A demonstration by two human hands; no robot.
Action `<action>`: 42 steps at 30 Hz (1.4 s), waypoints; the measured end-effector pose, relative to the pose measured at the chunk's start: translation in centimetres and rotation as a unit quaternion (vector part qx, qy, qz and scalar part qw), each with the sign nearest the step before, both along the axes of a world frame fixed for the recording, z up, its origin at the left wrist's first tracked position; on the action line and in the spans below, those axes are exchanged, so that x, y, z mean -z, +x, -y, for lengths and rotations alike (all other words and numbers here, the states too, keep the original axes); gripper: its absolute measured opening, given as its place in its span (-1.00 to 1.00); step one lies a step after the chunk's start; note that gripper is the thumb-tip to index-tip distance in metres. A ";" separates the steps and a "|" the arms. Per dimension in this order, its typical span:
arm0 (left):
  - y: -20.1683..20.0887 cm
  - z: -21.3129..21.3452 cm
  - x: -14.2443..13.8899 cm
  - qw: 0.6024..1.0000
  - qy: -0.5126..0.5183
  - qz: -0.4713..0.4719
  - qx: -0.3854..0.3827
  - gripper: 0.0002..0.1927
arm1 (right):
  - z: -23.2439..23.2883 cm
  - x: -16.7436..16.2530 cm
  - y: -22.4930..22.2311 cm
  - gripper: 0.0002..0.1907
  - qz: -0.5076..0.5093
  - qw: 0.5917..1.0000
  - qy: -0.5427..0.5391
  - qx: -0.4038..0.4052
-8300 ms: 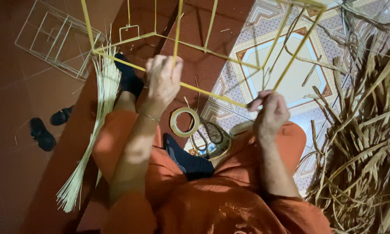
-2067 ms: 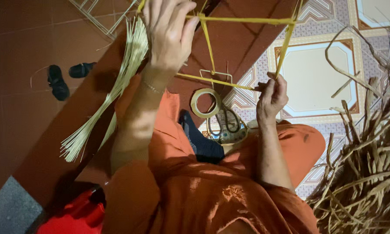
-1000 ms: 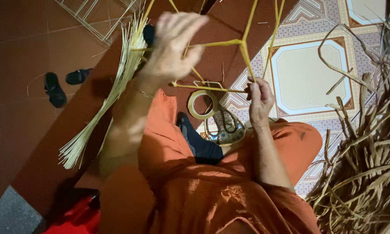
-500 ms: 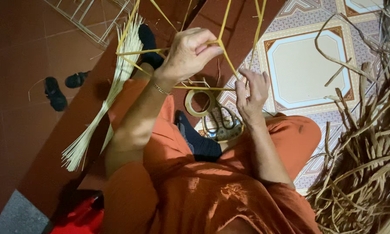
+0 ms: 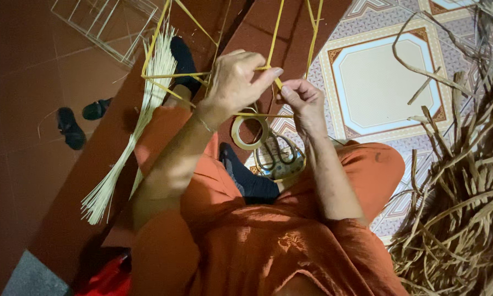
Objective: The person sits on the floor and weaves thin yellow strips into a rectangular frame. They use scissors to cut the strips and clear tape to secure the joints, progressively building the structure.
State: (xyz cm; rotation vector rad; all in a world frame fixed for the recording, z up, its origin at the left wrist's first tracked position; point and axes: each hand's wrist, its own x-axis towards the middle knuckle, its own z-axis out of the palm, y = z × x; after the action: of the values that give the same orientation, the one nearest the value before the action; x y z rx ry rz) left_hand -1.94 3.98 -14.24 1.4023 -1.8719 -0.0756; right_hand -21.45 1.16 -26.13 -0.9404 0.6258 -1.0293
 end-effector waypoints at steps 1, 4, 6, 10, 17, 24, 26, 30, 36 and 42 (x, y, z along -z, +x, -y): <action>-0.5 0.0 0.3 0.999 -0.032 0.024 -0.003 -0.71 | -0.2 0.3 0.0 -0.93 -0.007 1.000 -0.007 0.014; -1.8 -0.1 1.2 0.996 -0.055 0.060 -0.037 -0.72 | -1.2 0.8 0.3 -0.88 -0.047 0.996 -0.048 0.053; -2.1 -0.1 1.5 0.997 -0.045 0.051 -0.044 -0.72 | -1.8 1.0 0.6 -0.85 -0.081 0.988 -0.105 0.079; -2.2 -0.1 1.5 1.000 -0.018 -0.019 -0.003 -0.76 | -2.4 1.0 0.9 -0.88 -0.196 0.945 -0.234 0.118; -2.2 0.1 0.9 1.000 -0.025 -0.017 -0.002 -0.72 | -1.6 0.2 0.6 -0.82 -0.151 0.949 -0.270 0.058; -2.4 -0.6 -0.2 0.995 -0.096 -0.005 0.031 -0.83 | -1.9 0.7 -0.2 -0.68 -0.116 0.979 -0.152 -0.067; -2.3 -0.7 -0.6 0.994 -0.097 -0.006 0.050 -0.79 | -2.5 1.2 0.2 -0.67 -0.122 0.978 -0.163 -0.042; -2.0 -0.5 -1.0 0.992 -0.087 -0.020 0.094 -0.85 | -3.1 2.0 1.0 -0.63 -0.126 0.978 -0.166 -0.028; -0.7 -0.2 -1.0 0.987 -0.030 -0.003 0.157 -0.84 | -2.1 1.7 1.4 -0.72 -0.201 0.907 -0.370 -0.006; 2.5 -1.4 -1.0 0.984 0.036 -0.010 0.172 -0.87 | 0.2 2.4 -0.5 -0.62 -0.253 0.940 -0.226 0.034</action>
State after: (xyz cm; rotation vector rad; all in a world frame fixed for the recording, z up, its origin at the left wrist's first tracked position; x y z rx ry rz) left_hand 0.60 5.41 -13.25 1.1044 -2.0941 -0.3307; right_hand -21.93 0.98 -28.53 -1.6288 0.8688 -1.0162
